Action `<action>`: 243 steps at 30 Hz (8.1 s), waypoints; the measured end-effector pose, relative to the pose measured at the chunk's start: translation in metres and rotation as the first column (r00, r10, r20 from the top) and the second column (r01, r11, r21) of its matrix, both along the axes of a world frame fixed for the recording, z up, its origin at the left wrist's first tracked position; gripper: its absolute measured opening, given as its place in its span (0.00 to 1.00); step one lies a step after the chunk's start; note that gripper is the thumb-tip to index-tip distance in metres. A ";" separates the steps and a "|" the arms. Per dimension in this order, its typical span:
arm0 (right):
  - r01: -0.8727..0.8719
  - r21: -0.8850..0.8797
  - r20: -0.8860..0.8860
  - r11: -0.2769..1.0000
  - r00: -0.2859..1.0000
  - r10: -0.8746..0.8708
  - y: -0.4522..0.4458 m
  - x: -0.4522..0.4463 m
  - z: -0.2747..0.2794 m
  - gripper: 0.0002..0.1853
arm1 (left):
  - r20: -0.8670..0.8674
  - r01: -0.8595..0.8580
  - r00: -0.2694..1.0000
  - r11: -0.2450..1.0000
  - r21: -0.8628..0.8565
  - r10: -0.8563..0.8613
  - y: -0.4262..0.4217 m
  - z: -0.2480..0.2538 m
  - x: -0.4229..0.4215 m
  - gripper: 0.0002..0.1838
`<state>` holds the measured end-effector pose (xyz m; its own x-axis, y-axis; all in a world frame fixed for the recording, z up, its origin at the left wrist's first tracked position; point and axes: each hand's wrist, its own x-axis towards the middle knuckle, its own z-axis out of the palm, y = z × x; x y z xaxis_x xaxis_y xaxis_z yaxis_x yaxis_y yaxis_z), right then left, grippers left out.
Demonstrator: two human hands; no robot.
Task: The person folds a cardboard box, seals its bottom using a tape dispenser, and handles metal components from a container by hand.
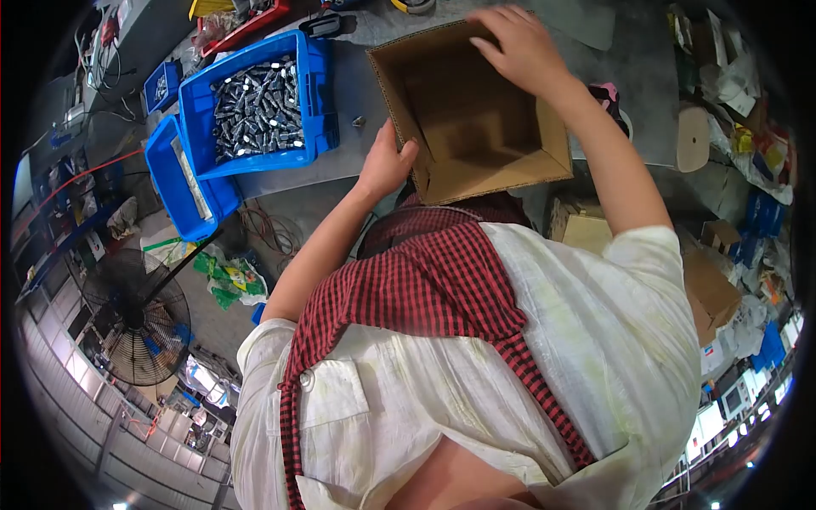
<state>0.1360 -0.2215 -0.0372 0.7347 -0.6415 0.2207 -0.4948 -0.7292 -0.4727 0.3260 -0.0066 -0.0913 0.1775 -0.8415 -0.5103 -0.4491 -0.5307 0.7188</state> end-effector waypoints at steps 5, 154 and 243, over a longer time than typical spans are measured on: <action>0.046 0.497 -0.366 0.867 0.917 0.161 0.034 -0.028 -0.044 0.10 | -0.072 -0.081 0.994 0.996 0.039 0.083 0.006 -0.014 -0.002 0.27; -0.142 0.774 -0.267 0.617 0.811 0.521 0.091 0.084 -0.239 0.14 | -0.493 -0.074 0.842 0.952 0.296 0.219 -0.049 0.042 0.058 0.35; 0.375 0.675 -0.320 0.635 0.925 -0.206 0.251 0.322 0.002 0.10 | 0.304 0.130 0.948 0.987 -0.093 -0.096 0.014 -0.130 0.403 0.22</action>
